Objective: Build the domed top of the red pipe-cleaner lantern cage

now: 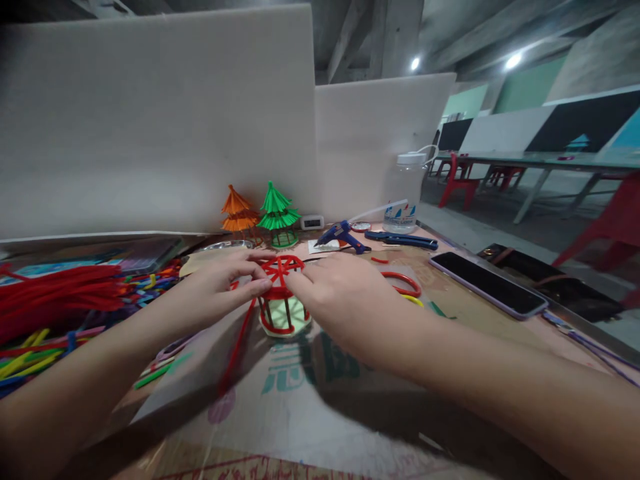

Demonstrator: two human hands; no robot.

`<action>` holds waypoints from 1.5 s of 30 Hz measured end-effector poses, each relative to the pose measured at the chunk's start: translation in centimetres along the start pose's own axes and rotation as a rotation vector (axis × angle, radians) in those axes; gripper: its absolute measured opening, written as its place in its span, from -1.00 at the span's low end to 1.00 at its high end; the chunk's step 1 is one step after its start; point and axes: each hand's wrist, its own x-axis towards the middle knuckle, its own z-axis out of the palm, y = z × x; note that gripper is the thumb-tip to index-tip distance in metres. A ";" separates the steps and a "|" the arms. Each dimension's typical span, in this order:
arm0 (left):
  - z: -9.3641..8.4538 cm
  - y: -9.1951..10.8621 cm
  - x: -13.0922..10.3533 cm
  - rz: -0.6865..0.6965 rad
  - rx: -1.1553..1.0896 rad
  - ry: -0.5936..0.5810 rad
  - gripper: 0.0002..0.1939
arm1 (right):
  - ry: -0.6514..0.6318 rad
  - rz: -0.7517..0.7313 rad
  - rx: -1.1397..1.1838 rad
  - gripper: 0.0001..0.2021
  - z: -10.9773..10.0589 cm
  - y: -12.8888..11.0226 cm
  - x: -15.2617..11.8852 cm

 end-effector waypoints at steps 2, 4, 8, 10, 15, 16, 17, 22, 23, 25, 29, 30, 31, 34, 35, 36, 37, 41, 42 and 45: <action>0.0 -0.1 0.0 -0.023 -0.015 0.000 -0.62 | 0.040 0.003 0.018 -0.77 0.3 0.7 0.4; -0.1 -0.2 0.1 -0.039 -0.032 -0.003 -0.63 | 0.066 0.036 0.051 -0.75 0.9 1.5 0.6; -0.3 -0.4 0.4 -0.027 -0.037 -0.026 -0.65 | 0.099 0.049 0.151 -0.76 1.7 1.9 0.9; -0.4 -0.4 0.6 -0.022 -0.030 -0.030 -0.65 | 0.117 0.040 0.174 -0.76 1.8 1.8 0.9; -0.4 -0.5 0.7 -0.019 -0.014 -0.035 -0.63 | 0.159 0.032 0.152 -0.75 2.0 1.4 0.7; -0.4 -0.5 0.7 -0.017 -0.010 -0.037 -0.62 | 0.164 0.027 0.155 -0.75 2.0 1.3 0.7; -0.4 -0.6 0.7 -0.013 -0.008 -0.040 -0.61 | 0.169 0.020 0.163 -0.74 2.1 1.3 0.7; -0.3 -1.0 0.8 0.015 -0.001 -0.033 -0.59 | 0.227 -0.046 0.244 -0.74 2.4 1.6 0.9; -0.3 -1.0 0.8 0.019 0.001 -0.031 -0.59 | 0.241 -0.072 0.259 -0.74 2.4 1.7 0.9; -0.3 -1.2 0.7 0.023 0.000 -0.032 -0.60 | 0.258 -0.126 0.277 -0.74 2.5 2.0 1.0; -0.4 -1.5 0.7 0.034 0.010 -0.038 -0.60 | 0.267 -0.142 0.286 -0.73 2.9 2.4 1.0; -0.4 -1.5 0.7 0.042 0.020 -0.039 -0.60 | 0.268 -0.137 0.290 -0.73 2.9 2.5 1.0; -0.4 -1.6 0.7 0.049 0.031 -0.040 -0.60 | 0.270 -0.135 0.294 -0.73 3.0 2.6 1.0; -0.4 -1.5 0.7 0.064 0.041 -0.037 -0.60 | 0.276 -0.134 0.306 -0.74 3.0 2.7 1.1; -0.4 -1.5 0.7 0.067 0.039 -0.038 -0.60 | 0.276 -0.134 0.307 -0.74 3.0 2.7 1.1; -0.4 -1.4 0.7 0.068 0.038 -0.038 -0.60 | 0.274 -0.134 0.308 -0.74 3.0 2.7 1.1; -0.4 -1.3 0.7 0.067 0.038 -0.038 -0.60 | 0.271 -0.135 0.311 -0.74 2.9 2.7 1.1; -0.5 -0.9 0.7 0.062 0.027 -0.044 -0.63 | 0.243 -0.146 0.338 -0.75 2.7 2.8 1.2; -0.6 -0.8 0.7 0.064 0.022 -0.050 -0.64 | 0.234 -0.153 0.342 -0.75 2.6 2.8 1.2; -0.5 -0.8 0.6 0.069 0.015 -0.064 -0.65 | 0.215 -0.177 0.357 -0.75 2.5 2.9 1.2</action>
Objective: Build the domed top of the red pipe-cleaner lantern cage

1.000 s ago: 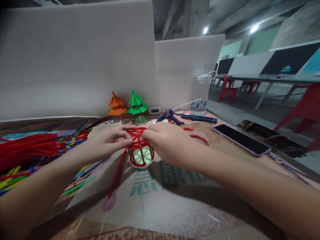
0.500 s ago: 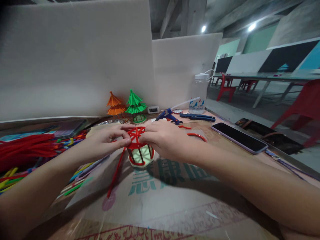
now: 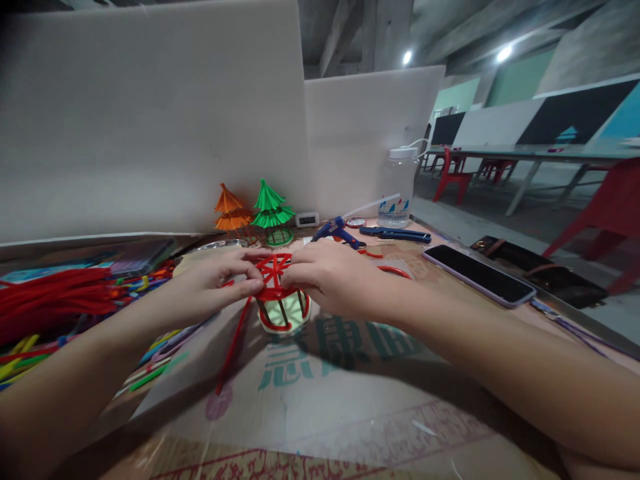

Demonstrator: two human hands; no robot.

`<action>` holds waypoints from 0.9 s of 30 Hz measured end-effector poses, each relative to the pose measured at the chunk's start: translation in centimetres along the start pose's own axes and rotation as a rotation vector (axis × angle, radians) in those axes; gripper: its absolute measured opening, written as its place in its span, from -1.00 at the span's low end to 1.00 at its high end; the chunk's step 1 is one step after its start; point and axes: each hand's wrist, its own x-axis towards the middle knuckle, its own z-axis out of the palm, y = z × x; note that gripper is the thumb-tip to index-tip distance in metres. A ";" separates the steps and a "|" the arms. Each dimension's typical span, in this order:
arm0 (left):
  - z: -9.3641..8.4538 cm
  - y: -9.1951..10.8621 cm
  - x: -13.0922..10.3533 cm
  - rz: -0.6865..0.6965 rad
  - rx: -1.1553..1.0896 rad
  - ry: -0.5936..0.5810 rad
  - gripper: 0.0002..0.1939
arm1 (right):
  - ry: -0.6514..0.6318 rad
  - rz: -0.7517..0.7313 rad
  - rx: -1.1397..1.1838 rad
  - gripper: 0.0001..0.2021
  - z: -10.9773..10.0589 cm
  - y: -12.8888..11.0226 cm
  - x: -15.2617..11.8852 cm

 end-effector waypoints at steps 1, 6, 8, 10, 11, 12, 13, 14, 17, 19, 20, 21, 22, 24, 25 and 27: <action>0.0 0.0 -0.1 -0.002 0.000 0.001 -0.65 | -0.005 -0.006 0.015 -0.75 -0.1 0.0 0.0; -0.3 -0.4 -0.6 0.052 0.015 -0.010 -0.68 | -0.063 0.002 0.096 -0.74 -0.7 -0.2 0.0; -0.6 -0.4 -0.8 0.090 0.068 -0.007 -0.73 | -0.102 0.037 0.109 -0.73 -1.0 -0.3 0.0; -0.8 -0.2 -1.0 0.126 0.131 0.033 -0.78 | -0.133 0.079 0.118 -0.71 -1.2 -0.5 0.0; -0.7 -0.1 -1.0 0.147 0.157 0.056 -0.78 | -0.140 0.094 0.121 -0.71 -1.2 -0.5 0.0; -0.7 0.0 -1.0 0.171 0.179 0.075 -0.77 | -0.144 0.103 0.124 -0.71 -1.2 -0.5 0.0; -0.5 0.1 -1.0 0.199 0.199 0.090 -0.77 | -0.146 0.110 0.126 -0.72 -1.1 -0.5 0.0; -0.3 0.2 -1.0 0.230 0.220 0.101 -0.79 | -0.147 0.117 0.126 -0.72 -1.1 -0.5 0.0; 0.4 0.4 -0.7 0.330 0.292 0.144 -0.91 | -0.148 0.136 0.122 -0.74 -0.8 -0.4 0.0; 0.8 0.4 -0.5 0.379 0.327 0.177 -0.92 | -0.137 0.138 0.121 -0.75 -0.8 -0.4 0.0; 0.9 0.4 -0.5 0.393 0.334 0.186 -0.91 | -0.129 0.139 0.122 -0.75 -0.8 -0.4 0.0; 0.9 0.3 -0.4 0.401 0.335 0.190 -0.91 | -0.127 0.140 0.128 -0.75 -0.8 -0.4 0.0; 0.9 0.3 -0.4 0.406 0.331 0.188 -0.92 | -0.128 0.141 0.139 -0.75 -0.9 -0.5 0.1; 0.8 0.2 -0.5 0.407 0.319 0.171 -0.93 | -0.149 0.140 0.164 -0.75 -1.0 -0.6 0.2; 0.7 0.2 -0.6 0.404 0.321 0.163 -0.94 | -0.167 0.142 0.177 -0.75 -1.0 -0.6 0.2; 0.5 0.3 -0.8 0.397 0.342 0.148 -0.94 | -0.194 0.148 0.192 -0.75 -1.1 -0.8 0.3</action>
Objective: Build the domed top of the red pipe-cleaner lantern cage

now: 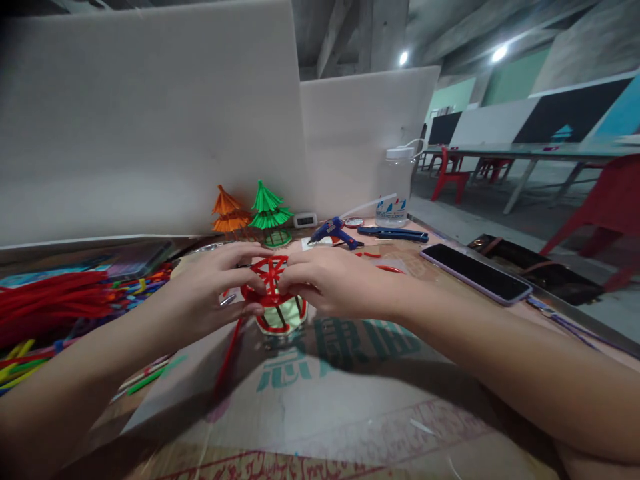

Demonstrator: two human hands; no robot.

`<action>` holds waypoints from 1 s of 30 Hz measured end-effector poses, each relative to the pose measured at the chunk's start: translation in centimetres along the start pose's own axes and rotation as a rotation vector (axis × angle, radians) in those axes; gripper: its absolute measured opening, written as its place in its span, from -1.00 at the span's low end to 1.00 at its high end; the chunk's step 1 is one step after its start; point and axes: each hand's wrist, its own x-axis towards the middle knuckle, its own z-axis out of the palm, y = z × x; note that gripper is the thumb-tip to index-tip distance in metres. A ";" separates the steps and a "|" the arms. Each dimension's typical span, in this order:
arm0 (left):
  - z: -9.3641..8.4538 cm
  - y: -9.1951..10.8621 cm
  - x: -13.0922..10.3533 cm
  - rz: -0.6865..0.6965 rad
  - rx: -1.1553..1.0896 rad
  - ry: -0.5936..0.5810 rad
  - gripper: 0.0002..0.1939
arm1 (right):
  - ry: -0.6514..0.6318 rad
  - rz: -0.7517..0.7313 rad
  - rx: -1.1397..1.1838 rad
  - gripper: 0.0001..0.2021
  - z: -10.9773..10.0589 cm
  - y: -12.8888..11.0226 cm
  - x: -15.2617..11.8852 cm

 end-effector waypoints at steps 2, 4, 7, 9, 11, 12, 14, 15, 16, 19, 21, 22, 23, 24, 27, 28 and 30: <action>-0.4 0.5 -0.1 -0.009 0.020 -0.015 -0.92 | -0.008 0.004 -0.002 -0.76 0.1 -0.2 0.0; -0.7 1.0 -0.2 -0.044 0.008 -0.014 -0.89 | 0.001 -0.015 -0.012 -0.77 0.3 -0.4 -0.1; -0.9 1.7 -0.2 -0.126 -0.035 -0.008 -0.84 | 0.026 -0.075 -0.012 -0.77 0.5 -0.9 -0.3; -0.8 1.8 -0.1 -0.160 -0.075 -0.027 -0.75 | 0.035 -0.109 -0.002 -0.76 0.5 -1.2 -0.3; -0.7 1.7 0.0 -0.171 -0.139 -0.065 -0.65 | 0.030 -0.112 -0.005 -0.74 0.4 -1.4 -0.2; -0.6 1.7 0.0 -0.173 -0.171 -0.086 -0.62 | 0.023 -0.106 -0.011 -0.74 0.4 -1.5 -0.2; -0.5 1.6 0.1 -0.178 -0.219 -0.110 -0.61 | 0.011 -0.092 -0.022 -0.76 0.2 -1.5 -0.2; -0.4 1.7 0.1 -0.186 -0.233 -0.114 -0.61 | 0.004 -0.086 -0.027 -0.77 0.2 -1.4 -0.3; -0.4 1.7 0.2 -0.195 -0.243 -0.114 -0.61 | -0.001 -0.082 -0.032 -0.78 0.2 -1.4 -0.3; -0.3 2.0 0.3 -0.227 -0.270 -0.112 -0.63 | 0.003 -0.085 -0.068 -0.78 0.3 -1.2 -0.3; -0.2 2.1 0.3 -0.247 -0.288 -0.110 -0.66 | 0.039 -0.097 -0.132 -0.78 0.5 -1.1 -0.3; -0.1 2.1 0.4 -0.265 -0.297 -0.102 -0.68 | 0.085 -0.101 -0.191 -0.78 0.6 -1.1 -0.2; 0.1 2.0 0.4 -0.293 -0.309 -0.089 -0.69 | 0.146 -0.107 -0.261 -0.79 0.6 -1.2 -0.2; 0.2 1.9 0.4 -0.329 -0.324 -0.074 -0.70 | 0.221 -0.116 -0.328 -0.81 0.8 -1.3 -0.2; 0.7 1.3 0.4 -0.444 -0.371 -0.059 -0.68 | 0.423 -0.149 -0.322 -0.87 1.7 -1.9 -0.8; 0.8 1.1 0.4 -0.477 -0.385 -0.063 -0.67 | 0.448 -0.126 -0.218 -0.89 2.3 -2.1 -1.1; 1.0 0.6 0.3 -0.526 -0.407 -0.069 -0.64 | 0.441 0.039 0.061 -0.84 3.8 -2.2 -1.8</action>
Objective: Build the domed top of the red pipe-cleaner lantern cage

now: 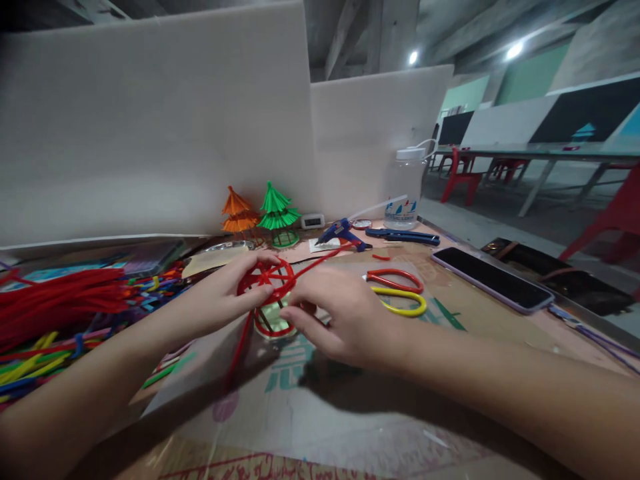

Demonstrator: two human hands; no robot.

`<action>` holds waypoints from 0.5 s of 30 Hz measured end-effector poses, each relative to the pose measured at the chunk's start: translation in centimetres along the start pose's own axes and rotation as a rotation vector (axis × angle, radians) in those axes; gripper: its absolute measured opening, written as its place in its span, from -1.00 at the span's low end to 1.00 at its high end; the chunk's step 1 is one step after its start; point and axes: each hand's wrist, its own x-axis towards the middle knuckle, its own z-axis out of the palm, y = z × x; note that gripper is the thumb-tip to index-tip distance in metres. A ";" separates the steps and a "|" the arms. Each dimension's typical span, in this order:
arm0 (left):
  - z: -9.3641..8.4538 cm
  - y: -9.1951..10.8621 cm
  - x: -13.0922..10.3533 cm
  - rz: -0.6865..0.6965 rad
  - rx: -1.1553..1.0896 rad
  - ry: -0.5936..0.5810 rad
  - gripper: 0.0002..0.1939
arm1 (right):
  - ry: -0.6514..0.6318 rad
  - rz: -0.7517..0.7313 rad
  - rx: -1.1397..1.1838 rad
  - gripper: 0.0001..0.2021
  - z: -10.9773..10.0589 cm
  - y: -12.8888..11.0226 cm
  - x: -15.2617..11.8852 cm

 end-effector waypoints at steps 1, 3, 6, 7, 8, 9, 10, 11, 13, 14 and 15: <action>0.0 -0.2 0.1 -0.016 -0.013 0.005 -0.64 | -0.033 0.182 0.100 -0.82 0.7 0.1 -0.6; 0.1 -0.4 0.2 -0.034 -0.037 0.016 -0.62 | -0.072 0.547 0.296 -0.82 1.9 0.5 -1.6; 0.3 -0.1 0.1 0.005 -0.023 0.045 -0.61 | -0.051 0.909 0.669 -0.84 3.2 0.9 -1.9; 0.4 0.0 0.1 0.053 0.009 0.061 -0.60 | -0.031 0.960 0.766 -0.82 3.3 0.8 -1.8; 0.5 0.2 0.0 0.118 0.056 0.084 -0.60 | -0.019 0.983 0.835 -0.80 3.3 0.7 -1.7; 0.6 0.3 0.0 0.194 0.114 0.113 -0.60 | -0.015 0.989 0.882 -0.79 3.3 0.5 -1.6; 0.7 0.3 -0.1 0.269 0.179 0.145 -0.61 | -0.025 0.985 0.915 -0.79 3.2 0.3 -1.5; 0.9 0.3 -0.1 0.337 0.243 0.177 -0.62 | -0.049 0.976 0.941 -0.80 3.2 0.1 -1.5; 1.2 0.1 -0.1 0.428 0.340 0.223 -0.64 | -0.080 0.956 0.993 -0.80 3.2 0.0 -1.5; 1.3 0.0 -0.2 0.449 0.368 0.233 -0.64 | -0.069 0.948 1.017 -0.79 3.3 0.1 -1.5; 1.5 -0.1 -0.2 0.456 0.383 0.233 -0.64 | -0.050 0.945 1.041 -0.77 3.5 0.3 -1.6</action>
